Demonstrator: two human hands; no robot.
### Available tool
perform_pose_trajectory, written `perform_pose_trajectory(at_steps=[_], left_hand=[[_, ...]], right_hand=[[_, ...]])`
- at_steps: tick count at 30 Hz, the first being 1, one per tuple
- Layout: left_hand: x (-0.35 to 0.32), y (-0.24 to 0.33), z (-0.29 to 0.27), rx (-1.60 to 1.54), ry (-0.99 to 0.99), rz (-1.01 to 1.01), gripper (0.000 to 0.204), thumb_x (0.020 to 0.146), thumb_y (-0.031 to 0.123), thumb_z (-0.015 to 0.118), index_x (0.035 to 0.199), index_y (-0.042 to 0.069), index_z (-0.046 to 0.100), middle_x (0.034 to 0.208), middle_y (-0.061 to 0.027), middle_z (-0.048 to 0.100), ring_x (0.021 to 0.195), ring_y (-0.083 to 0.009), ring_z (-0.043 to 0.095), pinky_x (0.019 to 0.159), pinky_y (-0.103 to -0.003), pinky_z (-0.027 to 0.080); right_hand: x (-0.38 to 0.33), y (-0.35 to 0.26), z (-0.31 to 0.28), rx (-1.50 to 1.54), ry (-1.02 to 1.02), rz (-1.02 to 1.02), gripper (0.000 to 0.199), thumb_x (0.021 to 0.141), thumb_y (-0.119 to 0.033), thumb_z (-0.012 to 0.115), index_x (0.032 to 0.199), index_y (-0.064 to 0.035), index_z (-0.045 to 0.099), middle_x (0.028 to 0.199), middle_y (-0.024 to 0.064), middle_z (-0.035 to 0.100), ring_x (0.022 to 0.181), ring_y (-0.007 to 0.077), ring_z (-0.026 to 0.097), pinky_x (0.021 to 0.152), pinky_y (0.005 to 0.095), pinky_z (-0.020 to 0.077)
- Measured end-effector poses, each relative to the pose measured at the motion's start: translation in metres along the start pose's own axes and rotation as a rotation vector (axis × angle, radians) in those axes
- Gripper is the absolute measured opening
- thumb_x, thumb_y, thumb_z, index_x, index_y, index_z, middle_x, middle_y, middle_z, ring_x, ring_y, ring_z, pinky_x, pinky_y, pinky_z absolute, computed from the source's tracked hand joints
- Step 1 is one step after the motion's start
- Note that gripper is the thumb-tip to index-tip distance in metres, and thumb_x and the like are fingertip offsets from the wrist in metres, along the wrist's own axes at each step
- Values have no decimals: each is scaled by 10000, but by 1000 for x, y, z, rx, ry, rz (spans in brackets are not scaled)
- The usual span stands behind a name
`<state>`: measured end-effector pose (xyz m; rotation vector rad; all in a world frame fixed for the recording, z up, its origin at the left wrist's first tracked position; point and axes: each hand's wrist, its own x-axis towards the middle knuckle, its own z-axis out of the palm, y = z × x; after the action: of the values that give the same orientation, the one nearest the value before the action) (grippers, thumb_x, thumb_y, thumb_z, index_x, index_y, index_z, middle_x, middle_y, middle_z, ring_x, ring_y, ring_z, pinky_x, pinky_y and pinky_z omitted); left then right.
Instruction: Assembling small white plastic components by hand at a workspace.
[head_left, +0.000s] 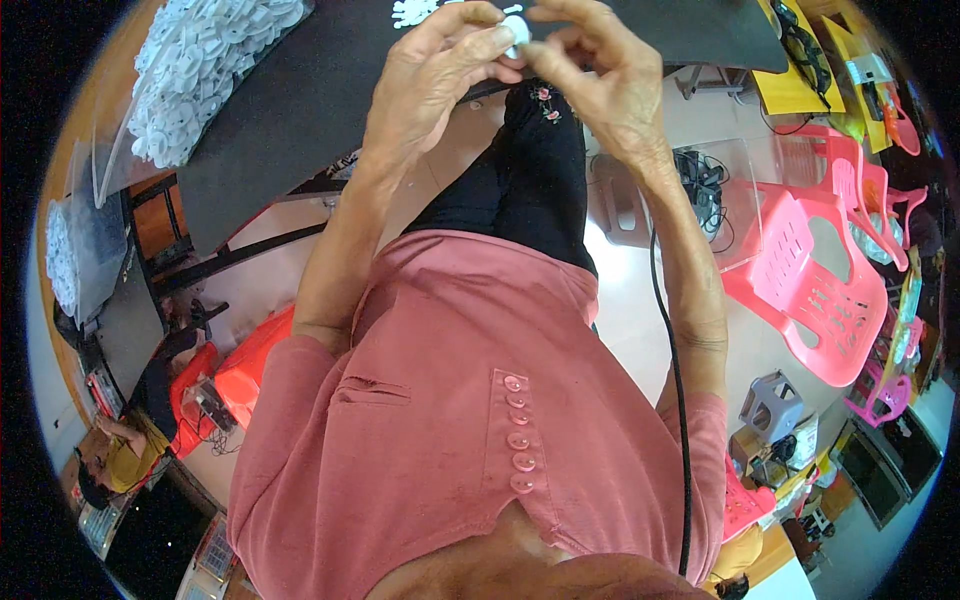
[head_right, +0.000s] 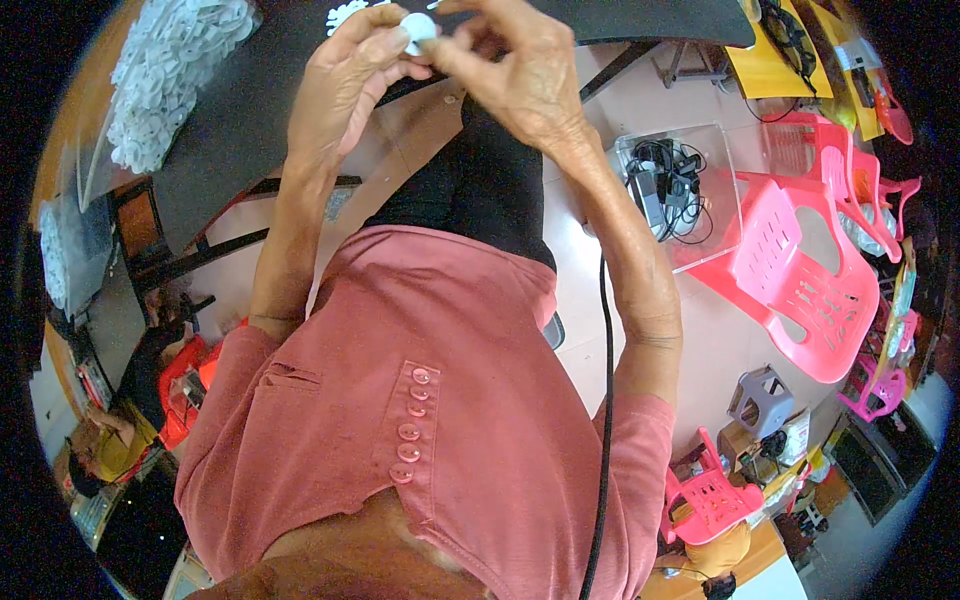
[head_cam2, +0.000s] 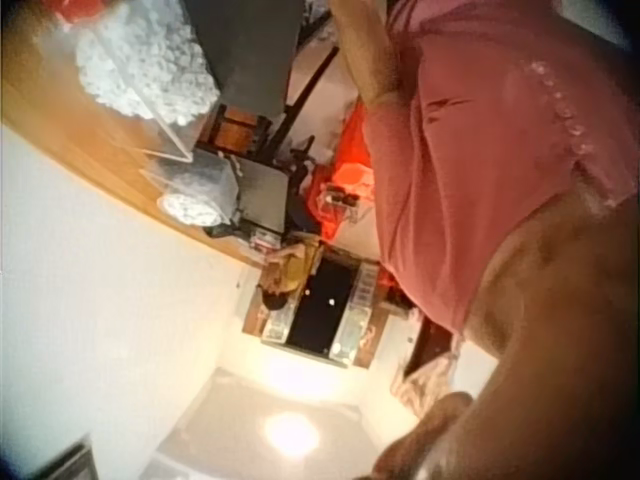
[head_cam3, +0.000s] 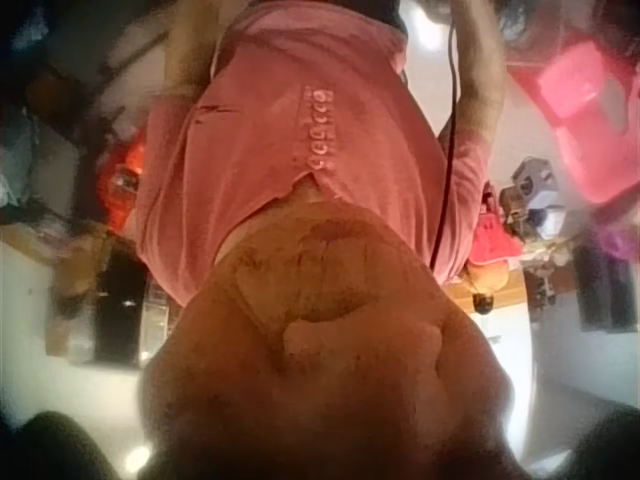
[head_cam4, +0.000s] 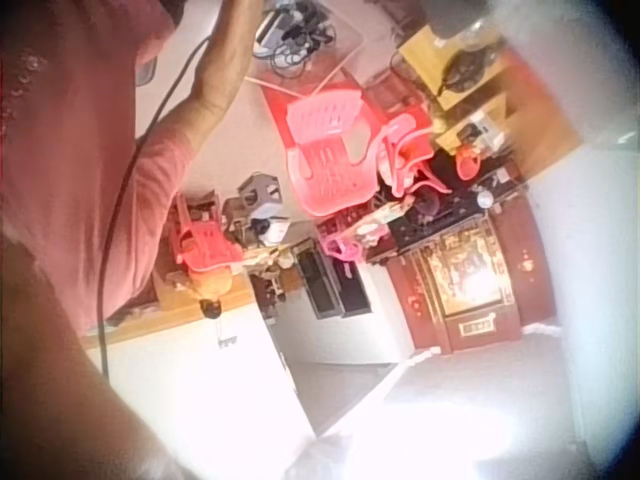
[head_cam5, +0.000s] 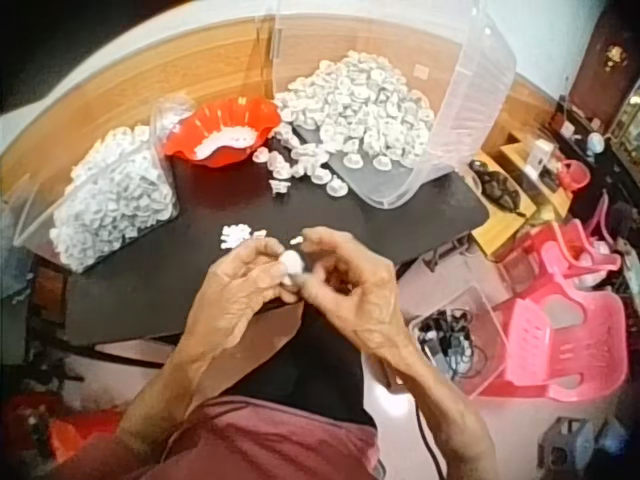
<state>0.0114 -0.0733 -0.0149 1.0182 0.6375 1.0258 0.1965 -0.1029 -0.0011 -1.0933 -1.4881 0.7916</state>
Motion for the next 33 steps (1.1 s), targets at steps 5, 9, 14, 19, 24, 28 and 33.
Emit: perform_pose_trajectory(at_steps=[5,9,14,19,24,28,33], left_hand=[[-10,-1,-17,-107,59,-39,165,999,89,624,1143,10,608,1008,-82,684,895,-165,682,811,-292,571],[-10,-8,-20,-69,28,18,218,990,105,640,1191,20,626,1092,-103,687,938,-184,682,864,-312,558],[-15,3,-8,-118,58,-2,176,997,89,623,1152,8,605,1009,-79,681,889,-165,679,815,-298,569],[-13,-6,-15,-114,49,24,170,995,81,624,1145,4,600,1007,-83,677,883,-159,674,814,-294,567],[-15,-1,-10,-78,57,20,157,996,72,616,1137,3,600,1002,-81,674,876,-152,669,811,-288,565],[-13,-6,-12,-84,44,29,141,997,70,613,1121,4,605,997,-76,671,870,-145,664,807,-284,564],[-15,-6,-13,-54,48,32,138,994,63,614,1119,4,608,991,-72,671,871,-142,664,804,-282,566]], right_hand=[[19,24,-24,-447,122,-194,154,885,-3,651,1034,-3,686,813,120,610,673,222,619,641,316,502],[21,18,-19,-667,-7,-299,119,863,-71,683,976,-35,690,907,122,625,864,324,637,760,390,516],[18,10,-27,-713,-161,-378,146,842,-83,698,984,-52,710,914,96,634,891,308,633,806,410,506],[18,13,-46,-432,-282,-339,196,811,-56,685,1002,-28,720,993,115,688,924,282,646,851,400,512],[8,-7,-40,-381,-248,-23,192,822,-75,692,1005,-21,720,946,130,667,934,295,651,851,396,515],[4,-3,-30,-681,-273,-266,156,813,-67,702,965,-33,718,912,129,640,890,313,631,803,409,505],[23,14,-38,-655,-287,-392,136,800,-1,667,921,-44,713,915,123,650,877,321,629,782,420,504]])
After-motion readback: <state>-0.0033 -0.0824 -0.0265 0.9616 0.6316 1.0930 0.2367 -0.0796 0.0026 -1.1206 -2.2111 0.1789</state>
